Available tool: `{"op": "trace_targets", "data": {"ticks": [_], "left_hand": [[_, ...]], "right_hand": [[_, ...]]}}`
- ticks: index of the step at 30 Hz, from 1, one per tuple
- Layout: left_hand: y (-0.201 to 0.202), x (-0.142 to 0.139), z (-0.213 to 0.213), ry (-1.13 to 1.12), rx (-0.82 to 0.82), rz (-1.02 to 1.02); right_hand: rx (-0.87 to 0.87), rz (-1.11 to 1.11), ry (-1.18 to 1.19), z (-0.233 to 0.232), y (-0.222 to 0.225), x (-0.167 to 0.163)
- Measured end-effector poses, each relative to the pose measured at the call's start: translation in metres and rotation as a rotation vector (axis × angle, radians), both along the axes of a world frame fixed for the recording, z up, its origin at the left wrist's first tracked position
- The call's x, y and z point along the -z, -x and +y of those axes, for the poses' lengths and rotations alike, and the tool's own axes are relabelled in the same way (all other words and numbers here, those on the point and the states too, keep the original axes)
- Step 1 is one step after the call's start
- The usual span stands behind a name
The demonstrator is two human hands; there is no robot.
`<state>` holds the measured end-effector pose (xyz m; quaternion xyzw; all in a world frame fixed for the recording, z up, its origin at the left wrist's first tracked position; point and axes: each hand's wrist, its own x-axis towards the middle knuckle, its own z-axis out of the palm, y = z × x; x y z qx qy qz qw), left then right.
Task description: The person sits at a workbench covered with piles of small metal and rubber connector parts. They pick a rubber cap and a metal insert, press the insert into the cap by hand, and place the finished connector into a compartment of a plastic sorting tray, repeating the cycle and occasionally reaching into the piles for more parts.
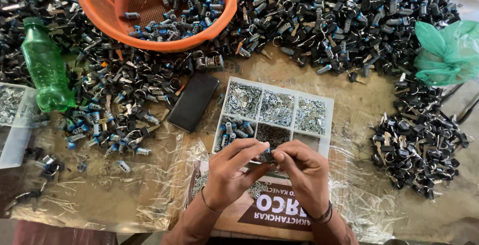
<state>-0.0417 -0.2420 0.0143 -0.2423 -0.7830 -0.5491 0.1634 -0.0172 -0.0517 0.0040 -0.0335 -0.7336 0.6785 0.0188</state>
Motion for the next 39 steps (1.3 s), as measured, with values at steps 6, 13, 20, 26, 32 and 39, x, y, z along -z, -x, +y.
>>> {"op": "trace_targets", "data": {"ticks": [6,13,20,26,32,39], "left_hand": [[-0.002,0.0,0.002,0.038,0.009,0.012],[-0.003,0.002,0.003,0.031,0.01,0.071],[0.001,0.001,0.0,-0.054,0.001,-0.016],[0.006,0.001,-0.002,0.024,-0.068,-0.051],[0.005,-0.001,-0.001,0.035,-0.078,-0.055],[0.004,0.0,0.0,0.054,-0.068,-0.02]], "right_hand": [[0.032,0.05,-0.083,-0.003,-0.003,-0.005],[0.069,0.319,-0.377,-0.001,-0.004,-0.002],[0.075,0.184,-0.292,0.003,0.022,-0.006],[-0.004,0.464,-1.004,-0.019,0.034,-0.022],[0.169,0.432,-0.816,-0.012,0.022,-0.031],[0.069,0.2,-0.351,0.0,0.015,-0.019]]}}
